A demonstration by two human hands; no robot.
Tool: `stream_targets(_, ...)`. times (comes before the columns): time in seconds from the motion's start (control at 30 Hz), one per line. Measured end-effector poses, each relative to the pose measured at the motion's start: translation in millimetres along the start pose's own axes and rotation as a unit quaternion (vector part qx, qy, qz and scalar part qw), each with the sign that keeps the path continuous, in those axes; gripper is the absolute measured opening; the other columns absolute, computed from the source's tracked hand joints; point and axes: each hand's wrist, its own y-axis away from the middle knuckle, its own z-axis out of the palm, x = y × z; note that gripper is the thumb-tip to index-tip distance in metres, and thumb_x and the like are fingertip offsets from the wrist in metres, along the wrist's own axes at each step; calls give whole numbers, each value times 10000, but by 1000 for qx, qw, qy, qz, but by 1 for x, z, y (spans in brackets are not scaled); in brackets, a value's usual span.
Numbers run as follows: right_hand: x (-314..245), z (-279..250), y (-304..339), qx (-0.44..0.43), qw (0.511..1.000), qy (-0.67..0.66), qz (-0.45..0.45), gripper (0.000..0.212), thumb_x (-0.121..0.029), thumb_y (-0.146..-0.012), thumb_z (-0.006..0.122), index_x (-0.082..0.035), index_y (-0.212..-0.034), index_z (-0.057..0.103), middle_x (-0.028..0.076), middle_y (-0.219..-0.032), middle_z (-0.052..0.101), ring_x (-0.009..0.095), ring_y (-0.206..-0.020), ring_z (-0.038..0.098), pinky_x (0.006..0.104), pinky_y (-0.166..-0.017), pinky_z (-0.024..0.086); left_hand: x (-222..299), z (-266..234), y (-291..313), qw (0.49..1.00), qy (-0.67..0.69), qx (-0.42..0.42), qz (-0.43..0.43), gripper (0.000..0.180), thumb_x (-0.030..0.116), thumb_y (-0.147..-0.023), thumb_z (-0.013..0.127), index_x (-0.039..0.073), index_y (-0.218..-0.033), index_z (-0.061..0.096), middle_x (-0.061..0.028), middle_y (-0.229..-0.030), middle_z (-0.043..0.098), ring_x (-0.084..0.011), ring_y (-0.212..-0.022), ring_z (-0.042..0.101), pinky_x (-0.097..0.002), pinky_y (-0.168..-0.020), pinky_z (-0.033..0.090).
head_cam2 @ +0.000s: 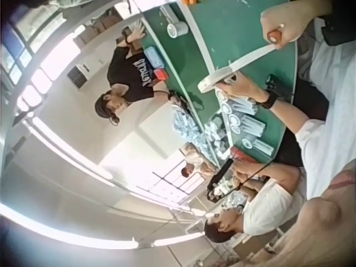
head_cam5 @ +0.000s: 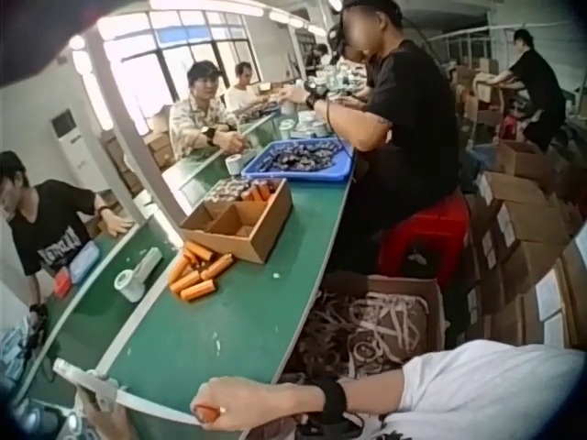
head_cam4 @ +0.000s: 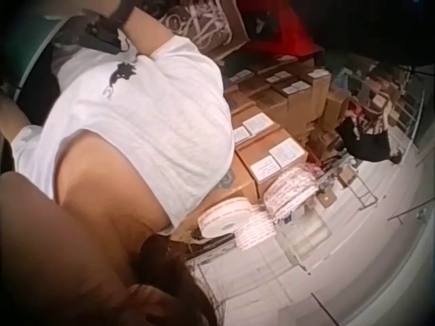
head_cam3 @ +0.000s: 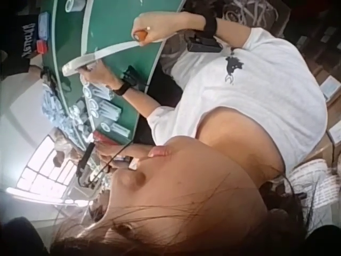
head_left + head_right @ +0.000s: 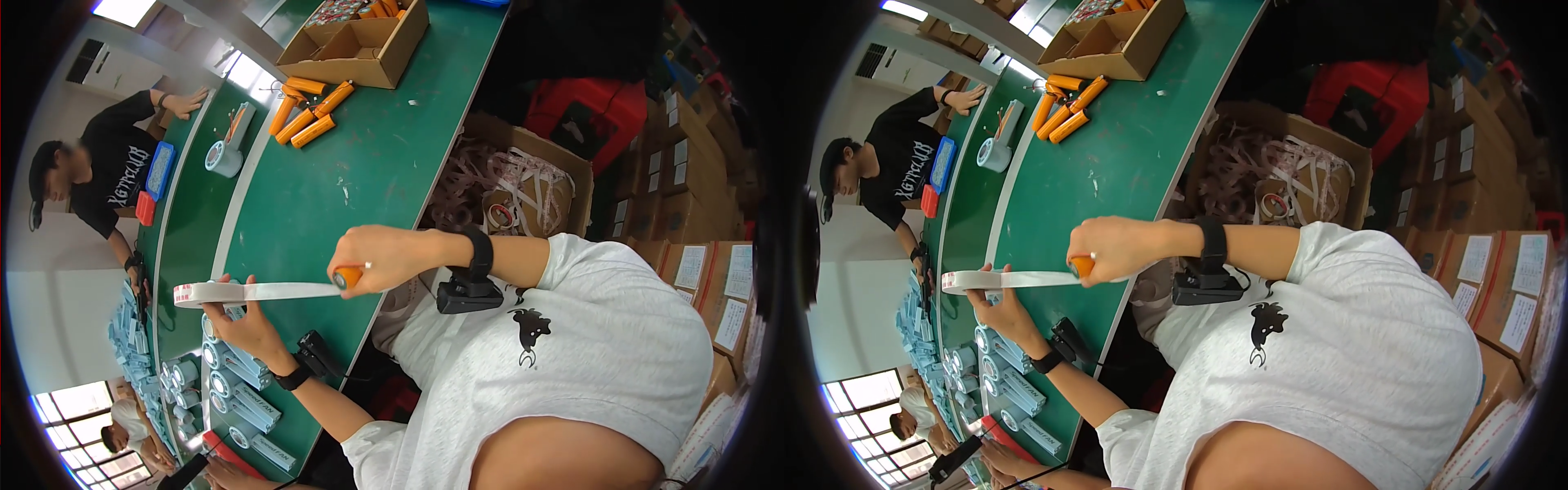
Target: The person applies adhesive tape to batteries, presses the batteries into fan housings, and sets the assembled fans aside.
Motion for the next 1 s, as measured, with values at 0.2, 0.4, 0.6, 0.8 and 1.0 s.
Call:
stream_targets(0.2, -1, -16, 3, 158, 980, -118, -40, 341, -327, -850, 557, -7, -958, 609, 68, -708, 550, 142, -657, 519, 282, -601, 408, -4, -1, -1, 1000, 13, 7, 27, 576, 76, -669, 723, 4, -1171, 451, -57, -994, 607, -203, -935, 500, -328, -859, 362)
stream_targets(0.4, 3, -27, -14, 5, 940, -342, 9, 449, -390, -908, 434, 0, -1101, 545, 70, -795, 548, 115, -723, 498, 247, -644, 410, 12, 8, 9, 993, -77, -23, 86, 419, 89, -678, 716, 19, -1043, 523, -46, -960, 612, -219, -944, 505, -324, -882, 337)
stream_targets(0.6, 1, -14, -28, 104, 927, -353, 69, 387, -330, -911, 455, -5, -1088, 565, 63, -797, 539, 87, -684, 468, 198, -616, 391, 12, 13, 11, 974, -93, -106, 179, 450, 116, -656, 734, 28, -1045, 527, -47, -961, 606, -250, -907, 467, -335, -861, 319)
stream_targets(0.8, -12, -5, -45, 193, 949, -246, -40, 263, -209, -844, 560, 19, -960, 619, 59, -779, 531, 111, -668, 487, 236, -600, 399, 2, 14, 15, 979, -97, -81, 158, 479, 122, -646, 741, 9, -1053, 515, -75, -977, 587, -268, -885, 453, -342, -843, 325)
stream_targets(1.0, -19, 20, -74, 267, 948, -145, -98, 246, -152, -790, 613, 61, -913, 612, 101, -813, 532, 187, -738, 532, 281, -712, 420, 6, 18, 15, 974, -125, -107, 154, 622, 139, -582, 773, -14, -1106, 475, -112, -956, 537, -289, -878, 415, -340, -820, 314)
